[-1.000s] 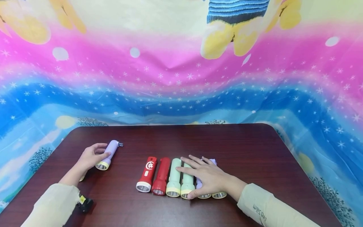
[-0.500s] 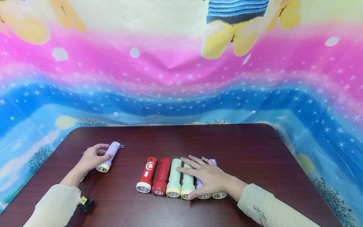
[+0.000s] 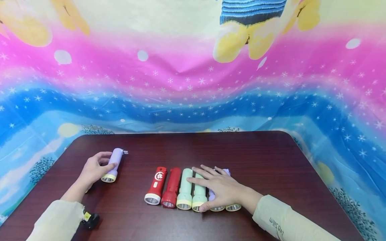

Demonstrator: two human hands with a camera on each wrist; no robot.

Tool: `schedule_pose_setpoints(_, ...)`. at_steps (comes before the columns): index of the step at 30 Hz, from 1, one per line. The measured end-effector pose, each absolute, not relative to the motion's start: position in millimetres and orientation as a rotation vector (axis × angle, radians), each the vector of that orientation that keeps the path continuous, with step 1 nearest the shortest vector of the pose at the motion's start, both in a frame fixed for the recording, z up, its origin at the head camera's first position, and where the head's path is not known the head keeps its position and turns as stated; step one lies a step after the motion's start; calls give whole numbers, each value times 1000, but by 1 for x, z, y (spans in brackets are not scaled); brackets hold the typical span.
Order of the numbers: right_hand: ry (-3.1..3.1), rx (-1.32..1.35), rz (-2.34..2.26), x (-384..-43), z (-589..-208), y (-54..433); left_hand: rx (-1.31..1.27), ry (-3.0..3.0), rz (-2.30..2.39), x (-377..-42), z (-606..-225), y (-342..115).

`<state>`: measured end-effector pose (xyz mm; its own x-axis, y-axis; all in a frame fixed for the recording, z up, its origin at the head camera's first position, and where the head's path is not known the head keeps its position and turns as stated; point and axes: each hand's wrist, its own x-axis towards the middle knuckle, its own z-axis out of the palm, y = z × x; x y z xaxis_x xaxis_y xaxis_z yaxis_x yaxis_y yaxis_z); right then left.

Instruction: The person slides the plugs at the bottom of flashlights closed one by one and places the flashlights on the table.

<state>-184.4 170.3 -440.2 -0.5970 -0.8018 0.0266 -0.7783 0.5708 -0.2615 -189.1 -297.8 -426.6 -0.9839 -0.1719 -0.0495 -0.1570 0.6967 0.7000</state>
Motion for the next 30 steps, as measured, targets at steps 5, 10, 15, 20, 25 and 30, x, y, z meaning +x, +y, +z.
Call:
schedule_pose_setpoints(5,2698,-1348,-374,-184,-440,170,307,-2829,-1202,-185,-425,-298)
schedule_pose_setpoints(10,2690,-1341,-381,-184,-439,170,334,-2805,-1241,-182,-423,-298)
schedule_pose_setpoints(15,2691,-1344,-387,-184,-439,170,341,-2771,-1286,-179,-422,-298)
schedule_pose_setpoints(20,2696,-1351,-381,-184,-439,170,347,-2738,-1309,-177,-423,-297)
schedule_pose_setpoints(25,2693,-1355,-387,-184,-440,170,361,-2717,-1302,-175,-422,-294)
schedule_pose_setpoints(30,2695,-1365,-379,-184,-440,170,353,-2701,-1313,-172,-421,-288)
